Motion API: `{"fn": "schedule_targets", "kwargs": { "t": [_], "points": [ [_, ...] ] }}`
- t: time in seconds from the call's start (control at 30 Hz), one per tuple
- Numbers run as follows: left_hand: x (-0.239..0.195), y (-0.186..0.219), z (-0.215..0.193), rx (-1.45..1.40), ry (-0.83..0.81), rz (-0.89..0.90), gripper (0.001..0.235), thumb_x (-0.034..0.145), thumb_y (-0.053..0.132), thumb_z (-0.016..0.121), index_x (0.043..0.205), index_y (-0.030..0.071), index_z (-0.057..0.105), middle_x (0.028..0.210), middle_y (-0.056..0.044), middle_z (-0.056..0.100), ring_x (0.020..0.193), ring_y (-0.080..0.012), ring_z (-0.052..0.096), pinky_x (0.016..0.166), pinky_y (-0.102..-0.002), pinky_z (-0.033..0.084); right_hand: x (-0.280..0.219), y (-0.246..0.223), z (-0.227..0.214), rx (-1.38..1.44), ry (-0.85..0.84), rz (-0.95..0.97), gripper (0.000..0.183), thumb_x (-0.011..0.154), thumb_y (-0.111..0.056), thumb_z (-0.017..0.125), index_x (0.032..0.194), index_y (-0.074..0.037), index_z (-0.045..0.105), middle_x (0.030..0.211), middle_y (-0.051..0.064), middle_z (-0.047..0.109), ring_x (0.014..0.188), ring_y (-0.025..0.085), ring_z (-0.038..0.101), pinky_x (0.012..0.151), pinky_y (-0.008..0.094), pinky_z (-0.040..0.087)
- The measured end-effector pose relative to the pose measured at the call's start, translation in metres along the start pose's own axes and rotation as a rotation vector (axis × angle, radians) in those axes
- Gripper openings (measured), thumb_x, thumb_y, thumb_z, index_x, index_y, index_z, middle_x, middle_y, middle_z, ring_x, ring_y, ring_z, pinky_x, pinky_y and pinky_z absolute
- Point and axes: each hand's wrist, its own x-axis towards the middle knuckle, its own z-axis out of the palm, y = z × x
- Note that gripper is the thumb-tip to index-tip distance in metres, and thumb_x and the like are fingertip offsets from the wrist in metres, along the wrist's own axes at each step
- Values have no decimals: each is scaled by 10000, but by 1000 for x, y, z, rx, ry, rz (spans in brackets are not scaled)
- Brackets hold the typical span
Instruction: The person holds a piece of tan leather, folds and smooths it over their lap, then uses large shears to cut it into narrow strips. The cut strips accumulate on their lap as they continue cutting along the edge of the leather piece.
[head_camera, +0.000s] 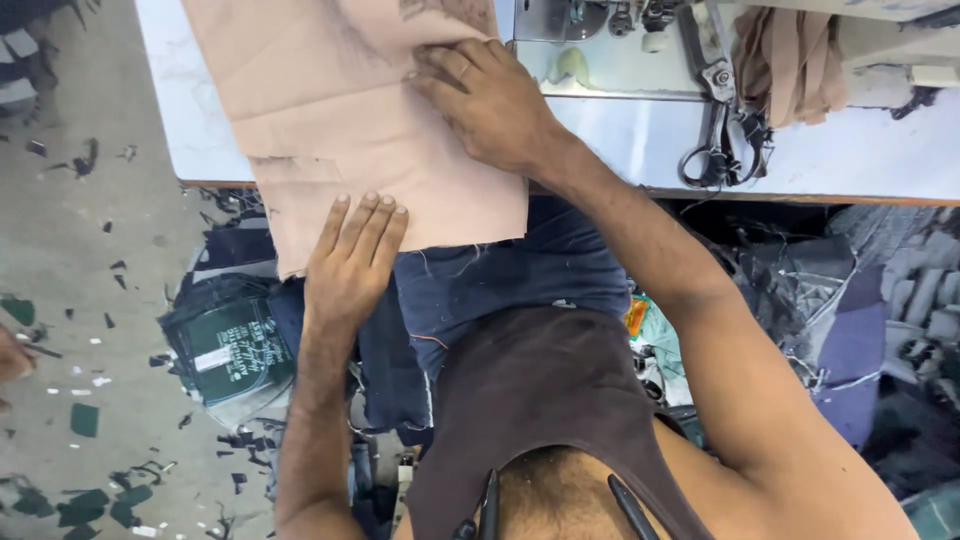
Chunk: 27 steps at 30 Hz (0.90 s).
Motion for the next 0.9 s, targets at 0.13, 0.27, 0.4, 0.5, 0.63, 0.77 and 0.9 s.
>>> {"fn": "schedule_targets", "kwargs": {
  "t": [0.13, 0.27, 0.4, 0.5, 0.63, 0.77, 0.9],
  "points": [
    [-1, 0, 2, 10, -19, -3, 366, 940, 122, 618, 1290, 43, 693, 1319, -110, 698, 1314, -252, 618, 1209, -481, 403, 15, 5, 11, -95, 79, -27, 475, 976, -150, 720, 1442, -149, 629, 1541, 121, 526, 1435, 305, 429, 1211, 493, 332],
    [-1, 1, -1, 8, -28, 7, 370, 928, 120, 626, 1285, 49, 696, 1311, -108, 705, 1301, -251, 625, 1197, -487, 406, 21, 22, 20, -115, 175, 27, 478, 1013, -202, 728, 1478, -132, 640, 1563, 169, 481, 1442, 351, 385, 1202, 520, 296],
    [6, 1, -18, -17, -25, 25, 360, 930, 104, 635, 1280, 44, 694, 1297, -112, 711, 1291, -257, 634, 1192, -482, 417, 22, 28, 14, -125, 197, 69, 466, 1048, -228, 726, 1497, -139, 639, 1569, 162, 470, 1460, 342, 376, 1218, 517, 276],
    [15, -1, -34, -104, -43, 31, 353, 923, 86, 636, 1268, 38, 694, 1274, -121, 721, 1259, -264, 655, 1165, -476, 444, 17, 30, 6, -98, 190, 53, 433, 1060, -271, 755, 1454, -128, 650, 1558, 153, 479, 1464, 340, 370, 1218, 530, 255],
    [34, -12, -56, -256, -84, -16, 303, 942, 34, 649, 1239, 60, 706, 1207, -110, 739, 1173, -261, 689, 1089, -464, 514, 1, 32, -5, 46, 148, 9, 360, 1037, -236, 770, 1371, -122, 702, 1566, 132, 495, 1499, 321, 365, 1251, 517, 247],
    [62, -38, -71, -378, -143, -82, 267, 952, 10, 669, 1209, 54, 729, 1146, -128, 753, 1051, -308, 709, 934, -439, 569, -23, 42, 1, 240, 136, -7, 227, 1007, -174, 752, 1231, -141, 767, 1469, 74, 609, 1495, 285, 410, 1291, 505, 234],
    [88, -77, -58, -505, -181, -158, 192, 1029, 58, 658, 1205, 56, 734, 1119, -139, 752, 969, -260, 723, 833, -394, 592, -39, 50, -6, 391, 98, 67, 180, 1060, -223, 703, 1214, -167, 777, 1356, -10, 701, 1505, 225, 470, 1337, 502, 223]
  ]
}}
